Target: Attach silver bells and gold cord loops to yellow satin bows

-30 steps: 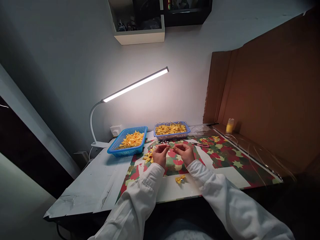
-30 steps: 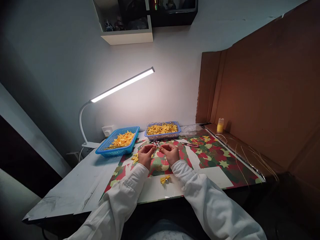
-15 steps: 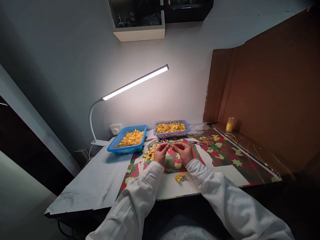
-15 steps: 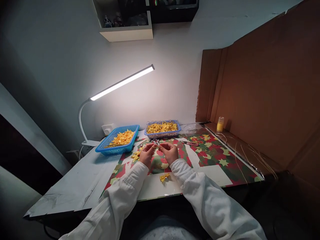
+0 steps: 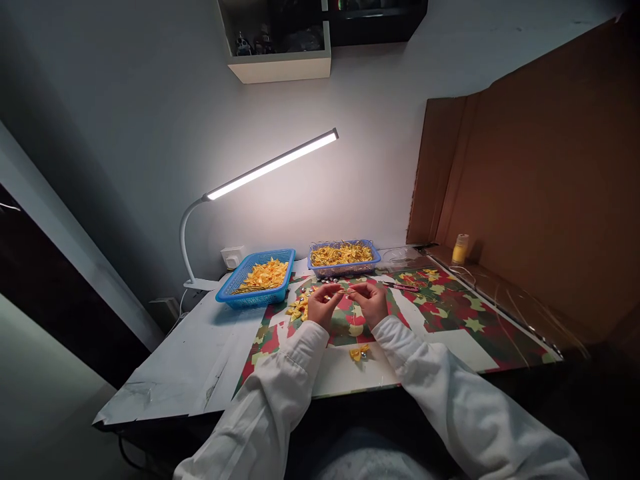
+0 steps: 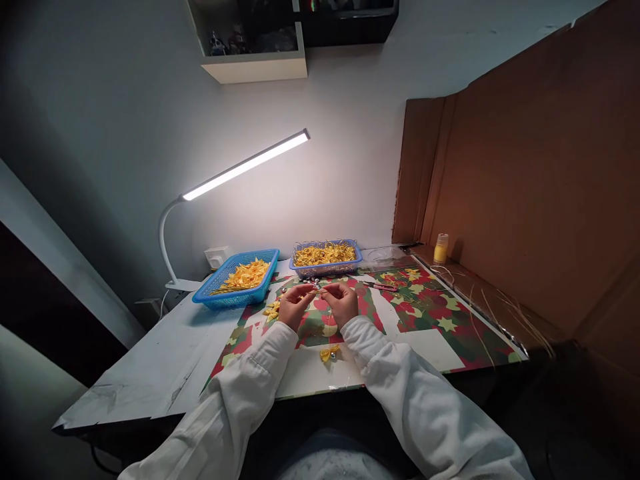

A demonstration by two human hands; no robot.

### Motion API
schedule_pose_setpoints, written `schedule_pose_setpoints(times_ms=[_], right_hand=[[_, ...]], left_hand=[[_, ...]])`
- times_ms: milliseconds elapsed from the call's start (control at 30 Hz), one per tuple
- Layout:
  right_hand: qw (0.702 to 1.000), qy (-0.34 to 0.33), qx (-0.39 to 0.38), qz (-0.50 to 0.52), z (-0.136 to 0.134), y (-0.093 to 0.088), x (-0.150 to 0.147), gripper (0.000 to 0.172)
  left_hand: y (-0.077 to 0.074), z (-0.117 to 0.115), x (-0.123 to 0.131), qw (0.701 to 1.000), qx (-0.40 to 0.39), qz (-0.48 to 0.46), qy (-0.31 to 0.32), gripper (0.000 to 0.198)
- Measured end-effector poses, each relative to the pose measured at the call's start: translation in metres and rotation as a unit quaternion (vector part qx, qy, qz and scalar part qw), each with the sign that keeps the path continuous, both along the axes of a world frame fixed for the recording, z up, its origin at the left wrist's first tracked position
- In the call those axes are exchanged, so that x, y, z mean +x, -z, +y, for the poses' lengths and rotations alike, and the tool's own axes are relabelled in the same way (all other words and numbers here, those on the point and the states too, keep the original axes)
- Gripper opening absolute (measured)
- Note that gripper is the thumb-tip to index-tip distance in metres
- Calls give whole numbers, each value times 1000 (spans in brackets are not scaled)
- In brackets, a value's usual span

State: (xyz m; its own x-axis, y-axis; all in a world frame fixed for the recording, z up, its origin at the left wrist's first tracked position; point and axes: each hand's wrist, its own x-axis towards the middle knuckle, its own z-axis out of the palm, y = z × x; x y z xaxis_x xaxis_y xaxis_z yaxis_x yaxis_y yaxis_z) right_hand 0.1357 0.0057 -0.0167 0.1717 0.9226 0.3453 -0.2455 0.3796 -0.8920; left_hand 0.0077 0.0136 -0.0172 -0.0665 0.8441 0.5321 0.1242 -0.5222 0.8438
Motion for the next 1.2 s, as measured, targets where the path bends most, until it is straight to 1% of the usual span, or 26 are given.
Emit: schedule_pose_setpoints(times_ms=[133, 267, 400, 500, 767, 1000, 1200], right_hand=[[1000, 16, 18, -6, -2, -1, 2, 19], [999, 19, 32, -24, -5, -4, 3, 17], [999, 11, 36, -36, -7, -6, 3, 15], [999, 9, 35, -41, -6, -5, 4, 15], [997, 2, 31, -65, -4, -3, 6, 17], [993, 17, 39, -110, -5, -5, 10, 23], [982, 45, 45, -176, -12, -12, 15, 24]], left_hand=[[-11, -9, -3, 992, 97, 74, -30, 10], [-14, -11, -5, 975, 175, 130, -51, 6], [-14, -9, -8, 957, 228, 169, -61, 6], [-13, -8, -10, 948, 250, 187, -68, 5], [-13, -9, -10, 941, 260, 202, -80, 5], [-8, -5, -10, 951, 228, 187, -97, 11], [-7, -5, -11, 959, 201, 174, -100, 14]])
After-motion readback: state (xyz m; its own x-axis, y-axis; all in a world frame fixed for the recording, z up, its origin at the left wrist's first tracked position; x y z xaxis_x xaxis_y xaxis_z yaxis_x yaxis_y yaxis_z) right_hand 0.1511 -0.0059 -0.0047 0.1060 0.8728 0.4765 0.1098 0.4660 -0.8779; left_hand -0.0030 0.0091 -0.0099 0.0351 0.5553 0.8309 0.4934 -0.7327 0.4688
